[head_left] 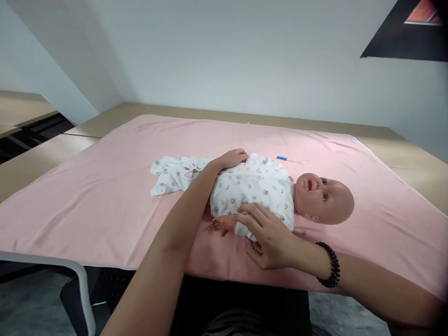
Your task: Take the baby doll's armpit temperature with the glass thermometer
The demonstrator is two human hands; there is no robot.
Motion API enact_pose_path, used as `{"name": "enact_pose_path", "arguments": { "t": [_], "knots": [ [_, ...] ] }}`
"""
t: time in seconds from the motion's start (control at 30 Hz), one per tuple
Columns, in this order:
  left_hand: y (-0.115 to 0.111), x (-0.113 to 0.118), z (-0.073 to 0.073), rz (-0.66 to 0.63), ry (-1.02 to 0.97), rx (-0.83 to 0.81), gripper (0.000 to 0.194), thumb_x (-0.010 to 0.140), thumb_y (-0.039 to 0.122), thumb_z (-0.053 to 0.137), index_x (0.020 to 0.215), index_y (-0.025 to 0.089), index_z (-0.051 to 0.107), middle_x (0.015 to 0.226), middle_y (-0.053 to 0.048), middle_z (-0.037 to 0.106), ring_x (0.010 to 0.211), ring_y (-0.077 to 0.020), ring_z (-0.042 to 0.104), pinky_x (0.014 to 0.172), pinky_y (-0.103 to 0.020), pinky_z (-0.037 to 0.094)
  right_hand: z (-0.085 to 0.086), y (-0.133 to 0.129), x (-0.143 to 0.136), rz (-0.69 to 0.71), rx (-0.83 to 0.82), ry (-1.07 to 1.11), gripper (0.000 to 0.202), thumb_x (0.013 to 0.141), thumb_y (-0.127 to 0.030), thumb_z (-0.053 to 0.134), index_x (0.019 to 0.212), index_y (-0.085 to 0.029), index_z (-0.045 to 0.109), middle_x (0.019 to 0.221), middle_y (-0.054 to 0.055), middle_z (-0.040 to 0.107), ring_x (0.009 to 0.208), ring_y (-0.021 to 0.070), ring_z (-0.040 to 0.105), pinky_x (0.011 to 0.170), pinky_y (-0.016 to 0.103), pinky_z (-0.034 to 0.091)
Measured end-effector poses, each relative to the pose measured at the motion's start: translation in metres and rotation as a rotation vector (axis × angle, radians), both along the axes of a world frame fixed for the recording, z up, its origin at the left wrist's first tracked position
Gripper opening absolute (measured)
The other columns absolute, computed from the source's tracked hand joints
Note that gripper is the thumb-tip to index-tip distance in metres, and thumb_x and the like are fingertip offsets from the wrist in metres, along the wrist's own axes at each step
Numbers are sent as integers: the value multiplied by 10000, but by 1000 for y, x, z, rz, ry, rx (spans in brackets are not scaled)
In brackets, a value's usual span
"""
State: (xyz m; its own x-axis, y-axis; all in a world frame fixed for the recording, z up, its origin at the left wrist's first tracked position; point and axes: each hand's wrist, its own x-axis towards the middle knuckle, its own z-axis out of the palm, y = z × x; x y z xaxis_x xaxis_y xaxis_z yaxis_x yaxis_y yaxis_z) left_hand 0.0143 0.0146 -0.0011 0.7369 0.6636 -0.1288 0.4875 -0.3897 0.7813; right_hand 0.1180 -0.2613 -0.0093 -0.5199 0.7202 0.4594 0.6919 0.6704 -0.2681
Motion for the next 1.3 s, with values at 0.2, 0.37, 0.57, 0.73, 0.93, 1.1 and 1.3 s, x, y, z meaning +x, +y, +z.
{"name": "enact_pose_path", "arguments": {
  "t": [0.2, 0.37, 0.57, 0.73, 0.93, 1.1, 1.3],
  "knots": [
    [0, 0, 0, -1, -3, 7, 396, 899, 539, 481, 1098, 232, 631, 1226, -73, 675, 1099, -251, 604, 1004, -379, 446, 3, 0, 1, -29, 73, 102, 443, 1013, -315, 601, 1401, -177, 438, 1380, 179, 528, 1275, 264, 551, 996, 411, 559],
    [-1, 0, 2, 7, -2, 2, 391, 897, 540, 483, 1095, 236, 631, 1212, -73, 677, 1087, -253, 605, 993, -384, 448, 23, -3, 6, -87, -62, -170, 654, 846, -368, 723, 1402, -130, 475, 1364, 195, 540, 1235, 375, 510, 1027, 582, 489],
    [-3, 0, 3, 7, -1, 1, 397, 891, 540, 486, 1110, 243, 632, 1236, -77, 676, 1113, -256, 601, 989, -375, 448, 14, -2, 6, -90, -104, -211, 557, 820, -116, 597, 1366, -114, 490, 1136, 155, 633, 1041, 318, 576, 889, 519, 548],
    [-1, 0, 1, 2, -2, 4, 404, 886, 537, 487, 1121, 244, 634, 1235, -72, 678, 1114, -255, 604, 1018, -383, 443, 5, -1, 3, -58, 1, -51, 400, 990, -168, 557, 1379, -132, 470, 1289, 161, 634, 1177, 293, 599, 982, 487, 572],
    [-1, 0, 0, 3, -7, -16, 409, 884, 540, 493, 1131, 245, 632, 1304, -81, 662, 1157, -259, 598, 1047, -380, 431, -3, -2, 5, -26, 101, -114, 502, 990, -19, 448, 1480, -123, 415, 1604, 202, 387, 1427, 281, 481, 1067, 460, 558],
    [-1, 0, 0, 2, -6, -3, 408, 884, 540, 486, 1126, 245, 633, 1257, -75, 675, 1132, -260, 601, 1040, -387, 436, -15, 4, -2, -16, 192, -349, 530, 1009, -220, 579, 1475, -4, 449, 1593, 268, 369, 1377, 345, 518, 1086, 512, 536],
    [1, 1, -2, -1, -19, 1, 395, 889, 540, 484, 1101, 239, 629, 1219, -73, 673, 1115, -260, 600, 1014, -392, 446, -12, -3, -5, -55, 197, -298, 658, 1011, -396, 540, 1557, -68, 374, 1624, 227, 330, 1379, 388, 454, 1096, 570, 472]
  ]
}}
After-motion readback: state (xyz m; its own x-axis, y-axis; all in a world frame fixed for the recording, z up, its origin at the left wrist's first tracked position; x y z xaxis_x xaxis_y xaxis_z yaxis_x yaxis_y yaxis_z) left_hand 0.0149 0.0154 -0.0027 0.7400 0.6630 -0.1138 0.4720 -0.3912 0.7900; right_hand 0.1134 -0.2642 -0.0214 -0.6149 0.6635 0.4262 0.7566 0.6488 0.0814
